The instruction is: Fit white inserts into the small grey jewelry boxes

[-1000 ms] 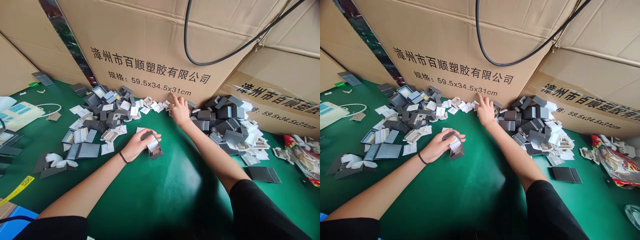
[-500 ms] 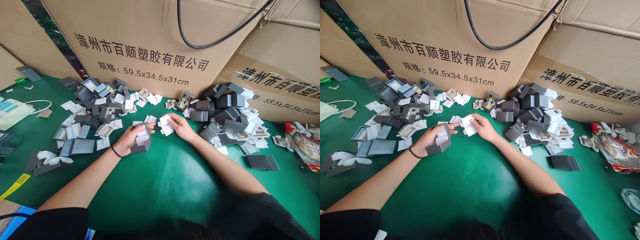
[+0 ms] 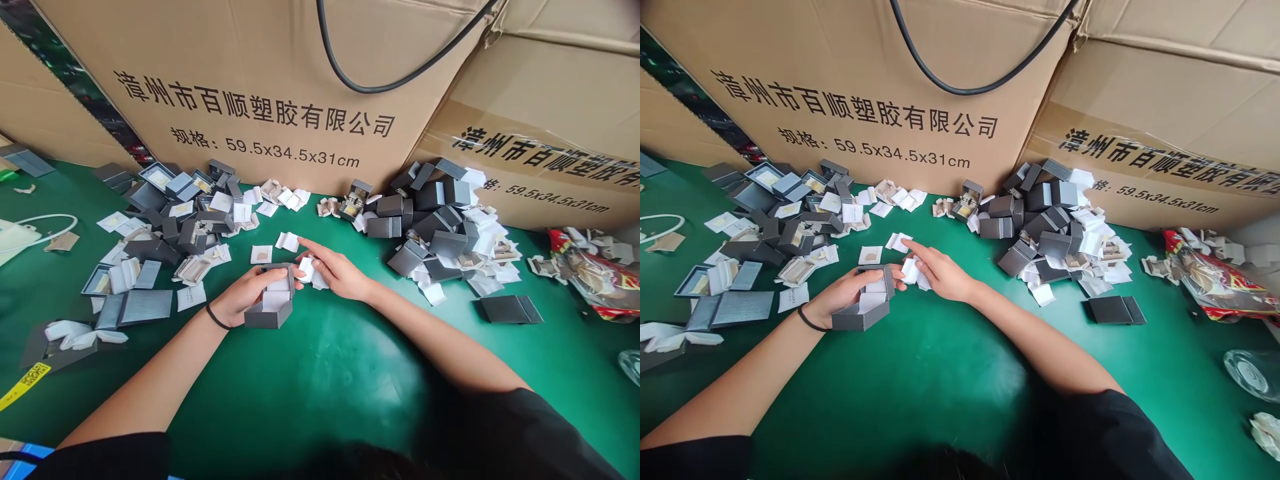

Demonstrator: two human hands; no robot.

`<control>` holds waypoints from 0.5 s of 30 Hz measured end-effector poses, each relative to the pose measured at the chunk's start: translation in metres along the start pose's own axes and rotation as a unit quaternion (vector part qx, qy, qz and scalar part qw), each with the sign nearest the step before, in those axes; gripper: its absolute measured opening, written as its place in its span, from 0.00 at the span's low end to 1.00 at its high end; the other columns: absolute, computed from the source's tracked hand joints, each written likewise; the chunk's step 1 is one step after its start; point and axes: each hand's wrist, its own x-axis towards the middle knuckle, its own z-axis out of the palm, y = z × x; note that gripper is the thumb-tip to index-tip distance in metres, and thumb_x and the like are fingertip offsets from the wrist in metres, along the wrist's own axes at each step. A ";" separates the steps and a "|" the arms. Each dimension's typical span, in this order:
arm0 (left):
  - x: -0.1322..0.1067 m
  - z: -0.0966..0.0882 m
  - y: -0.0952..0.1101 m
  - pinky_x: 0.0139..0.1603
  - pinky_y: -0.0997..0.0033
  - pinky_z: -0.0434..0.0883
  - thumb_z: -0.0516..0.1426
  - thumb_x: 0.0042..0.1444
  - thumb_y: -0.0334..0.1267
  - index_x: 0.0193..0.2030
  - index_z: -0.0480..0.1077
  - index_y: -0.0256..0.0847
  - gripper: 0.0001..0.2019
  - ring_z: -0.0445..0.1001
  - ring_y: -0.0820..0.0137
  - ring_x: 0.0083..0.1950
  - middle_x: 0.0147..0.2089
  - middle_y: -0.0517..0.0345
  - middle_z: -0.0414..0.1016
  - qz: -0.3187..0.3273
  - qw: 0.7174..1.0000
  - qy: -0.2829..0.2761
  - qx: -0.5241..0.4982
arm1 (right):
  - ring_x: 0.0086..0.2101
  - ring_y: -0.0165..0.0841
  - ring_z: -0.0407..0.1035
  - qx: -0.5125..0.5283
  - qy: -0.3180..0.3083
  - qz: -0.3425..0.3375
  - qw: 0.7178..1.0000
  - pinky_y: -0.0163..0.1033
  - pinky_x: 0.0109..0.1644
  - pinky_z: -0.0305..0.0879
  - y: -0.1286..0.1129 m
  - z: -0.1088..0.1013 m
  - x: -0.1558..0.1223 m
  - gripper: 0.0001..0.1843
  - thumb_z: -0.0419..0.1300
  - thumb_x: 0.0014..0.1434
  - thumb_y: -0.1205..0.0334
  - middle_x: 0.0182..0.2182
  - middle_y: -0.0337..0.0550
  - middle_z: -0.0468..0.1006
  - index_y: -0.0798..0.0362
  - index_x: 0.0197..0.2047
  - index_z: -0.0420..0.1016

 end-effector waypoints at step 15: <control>-0.001 -0.002 0.004 0.30 0.72 0.69 0.63 0.44 0.47 0.45 0.73 0.32 0.24 0.72 0.68 0.30 0.36 0.48 0.72 0.052 0.994 0.099 -0.020 | 0.51 0.11 0.50 -0.047 0.080 0.024 0.995 0.23 0.60 0.54 0.009 0.003 -0.001 0.35 0.45 0.58 0.41 0.50 0.39 0.55 0.54 0.61 0.57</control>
